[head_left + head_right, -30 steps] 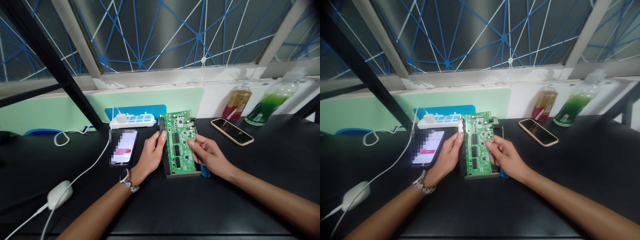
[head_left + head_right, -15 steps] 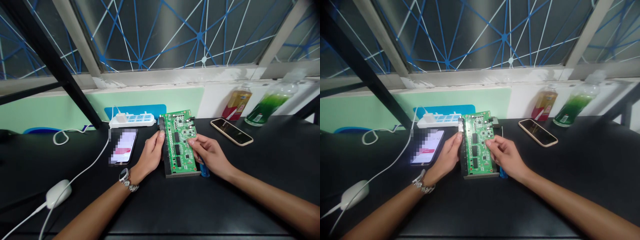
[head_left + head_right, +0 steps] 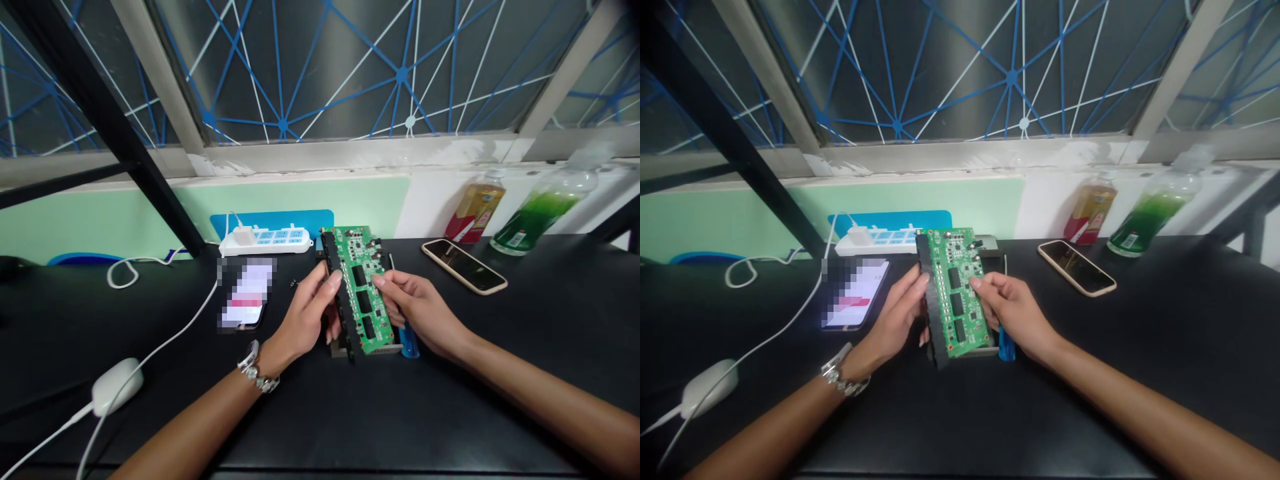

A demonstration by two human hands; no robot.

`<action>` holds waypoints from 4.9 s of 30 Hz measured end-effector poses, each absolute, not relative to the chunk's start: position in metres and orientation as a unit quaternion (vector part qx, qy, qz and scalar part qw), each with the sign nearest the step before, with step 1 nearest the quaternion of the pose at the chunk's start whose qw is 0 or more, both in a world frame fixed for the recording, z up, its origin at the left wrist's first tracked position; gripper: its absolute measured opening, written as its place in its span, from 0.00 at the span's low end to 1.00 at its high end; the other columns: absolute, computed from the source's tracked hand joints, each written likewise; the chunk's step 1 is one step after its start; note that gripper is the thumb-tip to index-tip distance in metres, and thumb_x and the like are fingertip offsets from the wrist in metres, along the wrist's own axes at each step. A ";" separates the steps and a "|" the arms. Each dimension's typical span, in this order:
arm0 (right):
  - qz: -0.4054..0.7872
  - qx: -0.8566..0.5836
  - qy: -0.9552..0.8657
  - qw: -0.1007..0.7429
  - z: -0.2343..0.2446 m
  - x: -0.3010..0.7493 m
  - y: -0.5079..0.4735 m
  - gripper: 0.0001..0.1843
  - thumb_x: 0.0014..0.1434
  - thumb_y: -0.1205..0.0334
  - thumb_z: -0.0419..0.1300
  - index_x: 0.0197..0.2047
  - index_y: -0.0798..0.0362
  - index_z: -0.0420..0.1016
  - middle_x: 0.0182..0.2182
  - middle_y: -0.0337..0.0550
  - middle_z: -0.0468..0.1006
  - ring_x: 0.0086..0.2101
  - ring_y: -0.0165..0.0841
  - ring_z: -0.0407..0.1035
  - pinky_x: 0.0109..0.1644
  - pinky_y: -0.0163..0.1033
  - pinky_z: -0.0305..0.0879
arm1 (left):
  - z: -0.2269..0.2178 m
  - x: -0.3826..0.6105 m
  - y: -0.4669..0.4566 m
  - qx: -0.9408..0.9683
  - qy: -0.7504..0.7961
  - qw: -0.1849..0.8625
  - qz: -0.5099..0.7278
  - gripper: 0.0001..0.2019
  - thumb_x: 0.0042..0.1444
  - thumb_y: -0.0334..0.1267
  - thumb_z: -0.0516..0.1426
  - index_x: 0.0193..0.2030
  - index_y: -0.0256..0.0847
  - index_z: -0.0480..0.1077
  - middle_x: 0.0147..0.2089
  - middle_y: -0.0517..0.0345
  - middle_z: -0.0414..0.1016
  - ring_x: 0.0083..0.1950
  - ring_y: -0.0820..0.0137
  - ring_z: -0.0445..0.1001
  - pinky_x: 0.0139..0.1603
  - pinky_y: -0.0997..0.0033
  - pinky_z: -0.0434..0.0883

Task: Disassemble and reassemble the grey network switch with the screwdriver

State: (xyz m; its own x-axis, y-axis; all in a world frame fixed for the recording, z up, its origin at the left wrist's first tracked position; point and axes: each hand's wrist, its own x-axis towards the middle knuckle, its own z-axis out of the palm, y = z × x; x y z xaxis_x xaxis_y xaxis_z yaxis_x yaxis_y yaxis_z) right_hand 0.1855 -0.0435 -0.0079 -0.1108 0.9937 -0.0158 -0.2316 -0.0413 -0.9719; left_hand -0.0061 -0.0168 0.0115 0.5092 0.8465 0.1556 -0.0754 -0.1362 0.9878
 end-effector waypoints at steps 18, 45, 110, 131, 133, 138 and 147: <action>0.586 -0.415 -0.523 0.459 0.006 0.173 -0.049 0.27 0.60 0.37 0.58 0.26 0.53 0.68 0.17 0.37 0.72 0.17 0.26 0.59 0.22 0.33 0.51 | 0.015 0.011 -0.031 0.632 0.195 0.616 0.427 0.14 0.66 0.49 0.53 0.38 0.43 0.56 0.27 0.63 0.73 0.23 0.73 0.76 0.20 0.77 0.76; 0.658 -0.413 -0.357 0.518 0.013 0.197 -0.041 0.13 0.57 0.54 0.68 0.32 0.54 0.72 0.28 0.37 0.74 0.27 0.27 0.66 0.32 0.32 0.63 | 0.015 -0.011 -0.003 0.722 0.360 0.405 0.431 0.16 0.65 0.49 0.54 0.33 0.39 0.67 0.28 0.58 0.72 0.29 0.72 0.75 0.32 0.68 0.78; -0.063 -0.320 -0.789 0.521 0.031 0.226 -0.062 0.11 0.55 0.72 0.69 0.41 0.53 0.77 0.34 0.43 0.83 0.35 0.34 0.79 0.36 0.36 0.76 | 0.001 -0.026 0.015 0.707 0.211 0.481 0.474 0.12 0.58 0.32 0.64 0.49 0.43 0.78 0.55 0.51 0.79 0.58 0.59 0.76 0.65 0.48 0.69; 0.438 -0.478 -0.482 0.589 0.028 0.217 -0.043 0.17 0.49 0.54 0.74 0.33 0.52 0.71 0.16 0.30 0.71 0.13 0.26 0.65 0.17 0.32 0.60 | 0.010 -0.007 0.001 0.600 0.317 0.568 0.465 0.14 0.48 0.40 0.69 0.39 0.35 0.76 0.39 0.49 0.83 0.37 0.60 0.83 0.37 0.59 0.84; 0.517 -0.479 -0.435 0.560 0.022 0.220 -0.035 0.18 0.51 0.52 0.73 0.30 0.53 0.70 0.14 0.30 0.68 0.12 0.23 0.61 0.16 0.30 0.56 | 0.014 -0.009 0.000 0.611 0.295 0.590 0.437 0.12 0.48 0.38 0.69 0.35 0.35 0.76 0.37 0.48 0.83 0.36 0.60 0.83 0.39 0.58 0.84; 0.639 -0.464 -0.384 0.479 0.008 0.221 -0.028 0.18 0.56 0.52 0.69 0.27 0.56 0.70 0.12 0.29 0.63 0.13 0.20 0.55 0.17 0.26 0.53 | 0.019 -0.014 0.001 0.641 0.268 0.600 0.396 0.09 0.48 0.36 0.68 0.33 0.35 0.76 0.43 0.47 0.83 0.42 0.58 0.83 0.48 0.54 0.82; 0.644 -0.478 -0.473 0.365 0.002 0.213 -0.033 0.21 0.60 0.43 0.62 0.37 0.55 0.71 0.24 0.37 0.74 0.13 0.20 0.56 0.11 0.27 0.51 | 0.024 -0.011 0.003 0.633 0.286 0.542 0.472 0.13 0.54 0.46 0.65 0.36 0.40 0.70 0.31 0.54 0.82 0.30 0.65 0.82 0.34 0.65 0.83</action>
